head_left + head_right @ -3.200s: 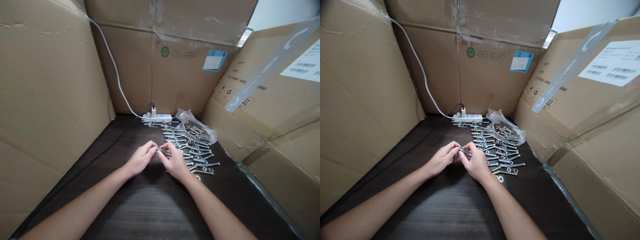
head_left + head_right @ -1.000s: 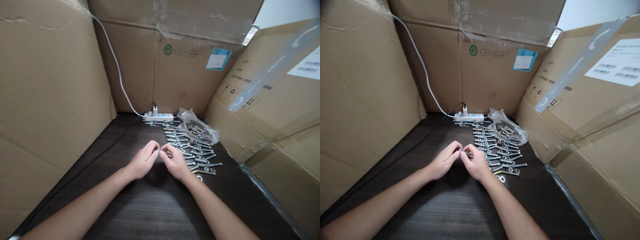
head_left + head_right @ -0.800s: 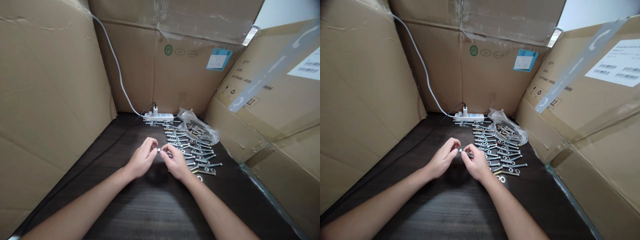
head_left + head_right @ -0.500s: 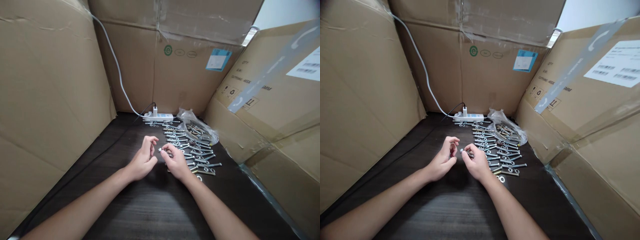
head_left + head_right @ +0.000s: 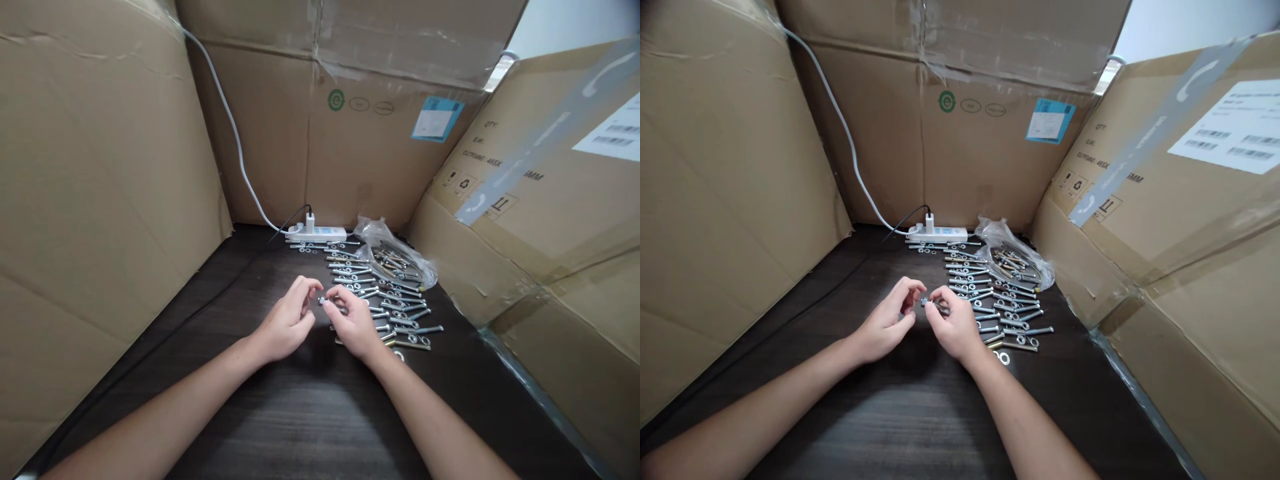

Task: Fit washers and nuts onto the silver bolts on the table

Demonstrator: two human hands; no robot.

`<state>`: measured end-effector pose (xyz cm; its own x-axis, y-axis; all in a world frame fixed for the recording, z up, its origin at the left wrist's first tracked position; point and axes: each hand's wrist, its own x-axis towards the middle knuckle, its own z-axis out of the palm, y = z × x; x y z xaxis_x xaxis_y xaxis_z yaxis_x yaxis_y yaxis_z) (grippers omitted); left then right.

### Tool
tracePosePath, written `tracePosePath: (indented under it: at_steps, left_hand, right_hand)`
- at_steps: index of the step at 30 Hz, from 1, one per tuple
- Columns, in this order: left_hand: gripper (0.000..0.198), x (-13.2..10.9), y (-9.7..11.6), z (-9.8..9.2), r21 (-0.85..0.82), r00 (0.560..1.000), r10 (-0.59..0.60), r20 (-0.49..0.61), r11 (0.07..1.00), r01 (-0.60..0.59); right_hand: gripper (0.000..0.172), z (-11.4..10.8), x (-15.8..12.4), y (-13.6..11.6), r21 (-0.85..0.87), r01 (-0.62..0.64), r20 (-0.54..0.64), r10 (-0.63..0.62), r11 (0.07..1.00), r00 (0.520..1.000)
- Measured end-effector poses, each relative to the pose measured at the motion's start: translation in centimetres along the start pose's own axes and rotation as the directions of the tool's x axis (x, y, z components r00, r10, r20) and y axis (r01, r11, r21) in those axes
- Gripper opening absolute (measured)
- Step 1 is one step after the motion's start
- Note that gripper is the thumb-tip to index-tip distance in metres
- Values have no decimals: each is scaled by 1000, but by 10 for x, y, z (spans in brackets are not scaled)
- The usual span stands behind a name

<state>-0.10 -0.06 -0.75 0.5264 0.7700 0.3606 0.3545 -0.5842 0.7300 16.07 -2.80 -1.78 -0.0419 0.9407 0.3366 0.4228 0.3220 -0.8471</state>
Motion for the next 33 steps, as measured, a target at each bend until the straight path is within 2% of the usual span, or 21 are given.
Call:
tracePosePath:
  at_steps: [2, 5, 8, 10, 13, 16, 18, 19, 21, 23, 30, 33]
  left_hand:
    - [33, 0, 2, -1, 14, 999, 6, -34, 1000, -5]
    - [10, 1, 2, -3, 33, 999, -25, -22, 999, 26]
    - [19, 3, 1, -2, 22, 998, -40, 52, 999, 39]
    - [17, 3, 1, -2, 1, 997, -15, 78, 1000, 15]
    - [17, 1, 3, -2, -2, 998, 45, 42, 999, -45]
    - [17, 0, 3, -2, 24, 1000, 16, -11, 1000, -16]
    - [14, 1, 1, -2, 28, 1000, -29, 4, 999, 29]
    - [20, 2, 0, -2, 24, 999, -39, 28, 999, 39]
    - [28, 4, -2, -1, 7, 996, -36, 77, 999, 35]
    - [27, 5, -3, 0, -6, 995, -27, 98, 1000, 28]
    - [14, 3, 0, 0, 37, 997, -6, 81, 999, 3]
    - [21, 1, -1, -2, 62, 999, 24, 36, 998, -26]
  right_hand:
    - [13, -1, 1, 0, 0, -3, -3, 3, 1000, 1000]
    - [12, -1, 1, -2, 1, 11, 9, -11, 1000, 1000]
    - [11, -1, 1, -2, 2, 19, 23, -19, 1000, 1000]
    - [11, -1, 1, -1, 4, 6, 17, -6, 1000, 1000]
    - [12, -1, 2, 2, -3, -11, -1, 11, 1000, 1000]
    - [12, -2, 2, 2, -35, 12, -8, -13, 999, 1000]
    - [12, -2, 2, 2, -47, 27, -6, -28, 999, 1000]
    - [12, -2, 1, 1, -47, 29, -1, -29, 998, 1000]
    - [11, -2, 1, 1, -40, 24, 9, -23, 999, 1000]
    - [10, -2, 1, 1, -34, 14, 14, -14, 999, 1000]
    - [12, -2, 1, 2, 5, -27, 3, 27, 1000, 1000]
    - [13, -2, 1, 0, 30, -40, -3, 41, 999, 999]
